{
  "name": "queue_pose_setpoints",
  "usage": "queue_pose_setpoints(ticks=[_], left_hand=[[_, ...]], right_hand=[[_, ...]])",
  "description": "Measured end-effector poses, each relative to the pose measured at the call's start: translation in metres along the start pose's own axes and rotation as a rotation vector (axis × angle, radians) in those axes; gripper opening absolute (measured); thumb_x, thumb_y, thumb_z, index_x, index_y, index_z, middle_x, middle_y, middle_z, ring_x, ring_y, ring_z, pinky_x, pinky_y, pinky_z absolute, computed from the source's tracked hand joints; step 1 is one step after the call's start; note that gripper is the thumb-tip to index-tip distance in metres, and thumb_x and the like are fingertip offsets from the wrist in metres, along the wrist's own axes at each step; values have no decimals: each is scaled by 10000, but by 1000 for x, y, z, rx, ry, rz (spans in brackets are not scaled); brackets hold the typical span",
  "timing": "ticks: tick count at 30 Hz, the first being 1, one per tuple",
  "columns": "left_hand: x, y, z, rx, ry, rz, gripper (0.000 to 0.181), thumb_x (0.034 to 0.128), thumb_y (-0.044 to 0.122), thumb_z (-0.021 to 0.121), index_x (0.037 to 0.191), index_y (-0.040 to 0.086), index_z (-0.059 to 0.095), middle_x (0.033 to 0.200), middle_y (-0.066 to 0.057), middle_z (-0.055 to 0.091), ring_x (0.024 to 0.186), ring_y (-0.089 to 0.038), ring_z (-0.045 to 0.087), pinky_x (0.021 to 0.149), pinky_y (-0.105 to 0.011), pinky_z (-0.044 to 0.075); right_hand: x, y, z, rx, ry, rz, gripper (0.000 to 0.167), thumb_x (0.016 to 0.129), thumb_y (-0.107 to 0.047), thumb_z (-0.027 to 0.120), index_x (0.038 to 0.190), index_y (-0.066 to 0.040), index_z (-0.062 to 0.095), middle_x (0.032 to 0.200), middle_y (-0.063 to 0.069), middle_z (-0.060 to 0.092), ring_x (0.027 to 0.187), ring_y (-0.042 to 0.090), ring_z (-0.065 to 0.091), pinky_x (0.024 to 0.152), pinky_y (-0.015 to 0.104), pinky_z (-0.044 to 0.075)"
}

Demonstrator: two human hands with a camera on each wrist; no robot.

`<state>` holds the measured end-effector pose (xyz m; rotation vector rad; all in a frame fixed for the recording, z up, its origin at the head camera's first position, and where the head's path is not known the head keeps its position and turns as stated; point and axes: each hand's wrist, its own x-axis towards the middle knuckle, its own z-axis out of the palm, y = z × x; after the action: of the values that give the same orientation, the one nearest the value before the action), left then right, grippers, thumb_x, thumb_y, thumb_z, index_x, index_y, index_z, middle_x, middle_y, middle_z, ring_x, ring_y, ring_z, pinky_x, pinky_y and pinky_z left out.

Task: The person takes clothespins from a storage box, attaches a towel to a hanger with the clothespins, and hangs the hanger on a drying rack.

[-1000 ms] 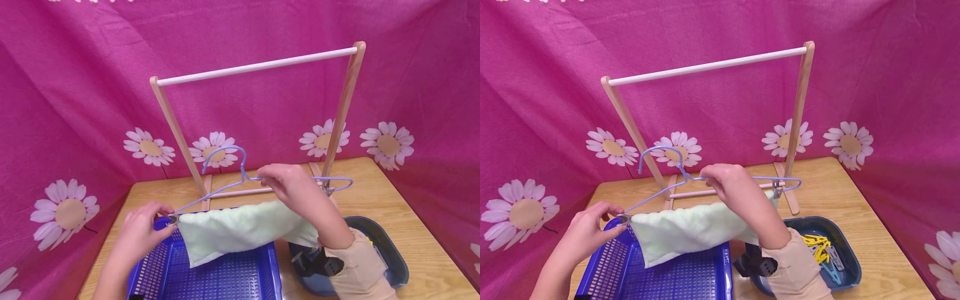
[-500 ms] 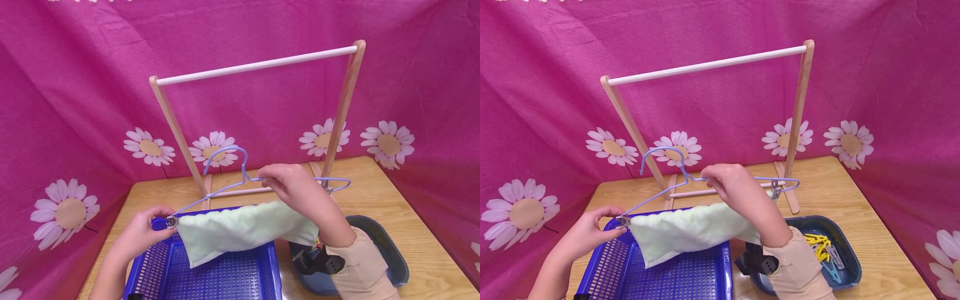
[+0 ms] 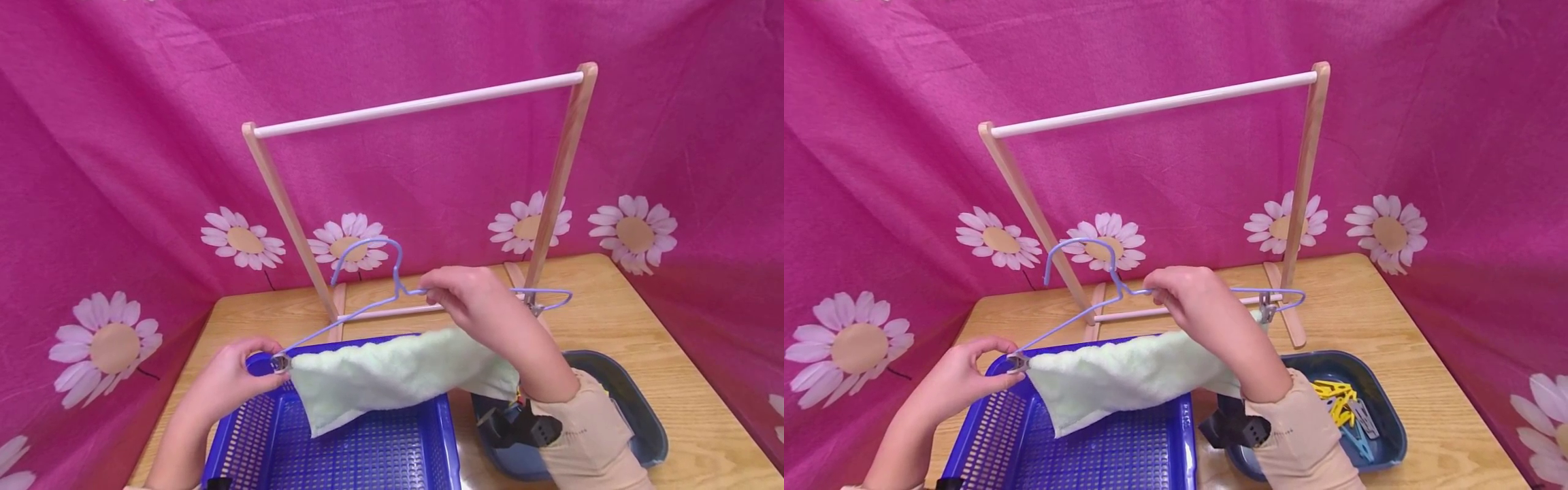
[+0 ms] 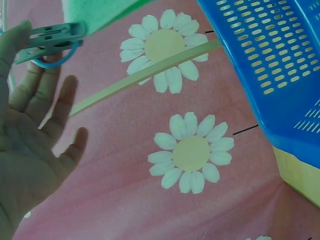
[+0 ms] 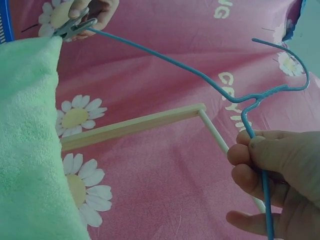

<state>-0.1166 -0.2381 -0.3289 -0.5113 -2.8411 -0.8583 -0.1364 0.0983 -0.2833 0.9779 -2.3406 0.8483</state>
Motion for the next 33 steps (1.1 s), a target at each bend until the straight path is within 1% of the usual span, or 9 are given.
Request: queue_pose_setpoints(ticks=[4,6,10,13,17,23,28,31,33], left_hand=[[-1,-3,2,73,93,151,242,583,162,802,780,144,662,811,59,593,835,-178,526,789,-416,336],[-2,-4,2,89,129,208,244,559,153,806,758,162,664,804,69,565,829,-165,495,779,-407,305],[-2,-3,1,90,152,276,242,543,129,807,733,176,664,797,67,535,826,-178,473,836,-457,289],[-2,-3,0,96,138,306,235,550,130,803,733,174,661,792,73,531,816,-178,484,917,-523,227],[-2,-3,0,99,108,311,232,567,141,801,749,163,659,802,77,536,810,-166,499,971,-551,145],[-2,-3,2,70,93,304,229,588,139,799,769,158,660,802,83,542,821,-163,494,987,-561,94],[-2,-4,6,14,77,281,235,586,116,803,770,146,660,788,99,561,809,-141,508,970,-579,105],[-3,-3,9,-12,44,239,233,599,107,793,769,148,638,753,136,558,757,-94,521,948,-573,149],[-5,-2,11,1,19,206,239,606,120,787,771,165,621,731,170,544,724,-66,514,932,-555,189]], right_hand=[[0,0,0,-13,35,-2,172,731,71,669,884,-6,661,775,47,640,702,151,599,696,309,496],[0,0,0,-27,58,-6,175,723,74,675,879,-3,659,782,55,641,714,160,601,705,315,495],[0,-1,0,-41,102,-21,188,707,74,690,876,-3,658,796,63,645,741,176,608,714,323,495],[1,-1,2,-48,138,-35,199,697,72,700,876,-5,660,808,67,649,764,187,612,725,325,492],[1,-2,4,-69,181,-39,197,693,71,704,871,-6,662,815,72,652,779,195,617,733,326,489],[2,-7,6,-104,213,8,189,713,60,694,885,-13,666,804,68,652,756,192,617,717,330,490],[2,-9,7,-109,230,31,216,713,71,689,912,-10,666,799,66,655,754,191,621,714,331,492],[1,-7,8,-112,219,22,207,702,69,699,891,-9,666,787,67,652,741,193,618,711,332,492],[1,-5,8,-107,193,10,192,699,63,703,872,-9,664,784,67,650,741,197,616,714,335,489]])
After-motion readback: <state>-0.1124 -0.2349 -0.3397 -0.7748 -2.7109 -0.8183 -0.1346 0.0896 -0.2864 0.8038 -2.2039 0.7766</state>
